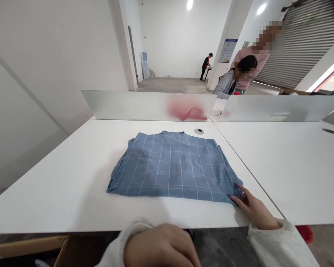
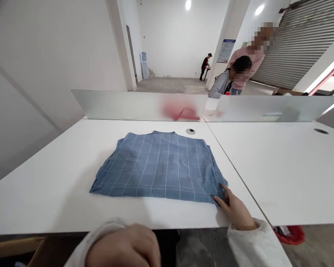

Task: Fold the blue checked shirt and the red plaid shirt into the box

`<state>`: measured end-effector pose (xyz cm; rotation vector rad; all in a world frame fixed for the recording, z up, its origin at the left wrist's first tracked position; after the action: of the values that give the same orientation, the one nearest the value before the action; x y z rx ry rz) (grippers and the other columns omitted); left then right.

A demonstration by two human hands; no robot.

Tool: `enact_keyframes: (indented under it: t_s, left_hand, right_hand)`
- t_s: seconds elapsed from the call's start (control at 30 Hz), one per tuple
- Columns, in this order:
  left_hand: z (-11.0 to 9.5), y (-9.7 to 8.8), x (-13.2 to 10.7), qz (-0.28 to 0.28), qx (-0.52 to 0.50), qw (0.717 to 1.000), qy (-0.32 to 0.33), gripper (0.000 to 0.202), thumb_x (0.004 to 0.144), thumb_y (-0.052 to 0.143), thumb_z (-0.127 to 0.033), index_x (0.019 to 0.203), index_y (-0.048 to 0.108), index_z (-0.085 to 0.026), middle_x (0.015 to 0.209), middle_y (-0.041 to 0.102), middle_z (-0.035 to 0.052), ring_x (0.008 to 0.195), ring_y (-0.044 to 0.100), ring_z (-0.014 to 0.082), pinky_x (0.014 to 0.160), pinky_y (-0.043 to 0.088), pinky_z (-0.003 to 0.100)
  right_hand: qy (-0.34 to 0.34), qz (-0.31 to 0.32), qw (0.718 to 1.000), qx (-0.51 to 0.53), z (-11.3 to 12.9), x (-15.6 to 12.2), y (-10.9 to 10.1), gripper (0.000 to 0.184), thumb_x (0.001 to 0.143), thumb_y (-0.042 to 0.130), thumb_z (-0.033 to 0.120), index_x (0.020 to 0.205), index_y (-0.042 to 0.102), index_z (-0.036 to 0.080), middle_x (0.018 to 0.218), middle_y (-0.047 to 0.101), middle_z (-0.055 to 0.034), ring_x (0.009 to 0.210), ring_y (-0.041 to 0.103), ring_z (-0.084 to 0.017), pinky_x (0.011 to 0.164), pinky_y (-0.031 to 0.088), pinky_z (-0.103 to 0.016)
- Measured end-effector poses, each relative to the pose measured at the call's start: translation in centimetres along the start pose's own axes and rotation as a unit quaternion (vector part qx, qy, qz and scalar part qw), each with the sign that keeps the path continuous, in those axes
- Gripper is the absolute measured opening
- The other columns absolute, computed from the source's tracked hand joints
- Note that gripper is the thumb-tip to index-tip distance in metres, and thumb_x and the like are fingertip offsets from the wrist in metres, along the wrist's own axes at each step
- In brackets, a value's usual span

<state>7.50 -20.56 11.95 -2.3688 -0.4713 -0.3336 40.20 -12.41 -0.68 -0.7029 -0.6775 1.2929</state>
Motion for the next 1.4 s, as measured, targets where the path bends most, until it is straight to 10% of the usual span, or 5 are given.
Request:
enact_keyframes:
  t_s: [0.2,0.37,0.93,1.2,1.4]
  left_hand:
    - [6.2,-9.0,-16.1,-0.378,0.276,0.769,-0.435,0.039,0.088,0.043,-0.049,0.106,0.064,-0.022,0.106,0.068,0.0084,0.096,0.063,0.0234,0.088,0.05,0.037]
    - [9.5,-10.0,-23.2,-0.43,0.311,0.615,-0.584,0.062,0.073,0.038,-0.064,0.102,0.061,-0.014,0.104,0.064,0.0161,0.092,0.061,0.0311,0.091,0.046,0.047]
    - [6.7,-10.1,-19.6,-0.332,0.493,0.572,-0.564,0.045,0.09,0.026,-0.041,0.097,0.062,-0.015,0.1,0.068,0.0161,0.088,0.062,0.0322,0.079,0.048,0.047]
    - [12.3,-2.8,-0.4,-0.205,0.441,0.805,-0.34,0.045,0.098,0.03,-0.035,0.134,0.05,-0.016,0.14,0.05,0.0099,0.132,0.042,0.0271,0.109,0.034,0.052]
    - [15.7,-4.5,-8.4,-0.165,0.444,0.726,-0.498,0.055,0.095,0.032,-0.044,0.14,0.043,-0.015,0.147,0.038,0.0133,0.137,0.034,0.0323,0.109,0.03,0.057]
  right_hand:
    - [0.006,-0.035,0.993,0.111,2.5,-0.4,-0.9,0.047,0.066,0.059,0.069,0.068,0.056,0.023,0.06,0.057,-0.0011,0.058,0.054,-0.017,0.06,0.046,-0.03]
    - [0.06,-0.064,0.936,0.341,2.5,-0.9,-0.8,0.045,0.068,0.065,0.065,0.075,0.056,0.022,0.072,0.063,-0.0025,0.07,0.057,-0.017,0.065,0.048,-0.027]
    - [-0.063,-0.185,0.978,-0.071,3.8,-1.3,-4.4,0.044,0.082,0.041,0.058,0.096,0.064,0.023,0.087,0.067,-0.0115,0.082,0.064,-0.028,0.074,0.05,-0.043]
    - [-0.354,0.014,0.911,-0.212,14.8,-0.2,6.8,0.048,0.098,0.026,0.04,0.141,0.043,0.026,0.144,0.044,-0.0065,0.135,0.036,-0.028,0.107,0.031,-0.056]
    - [-0.288,0.031,0.911,-0.293,6.0,2.1,7.5,0.051,0.099,0.023,0.042,0.145,0.037,0.024,0.149,0.037,-0.0069,0.138,0.032,-0.029,0.103,0.036,-0.056]
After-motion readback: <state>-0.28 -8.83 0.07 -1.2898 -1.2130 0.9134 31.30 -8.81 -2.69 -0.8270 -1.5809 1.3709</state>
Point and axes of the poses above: each hand's wrist, its own x-axis towards the middle knuckle, its own y-axis out of the palm, z = x × y, the point moved 6 cm from there along x, towards the middle knuckle
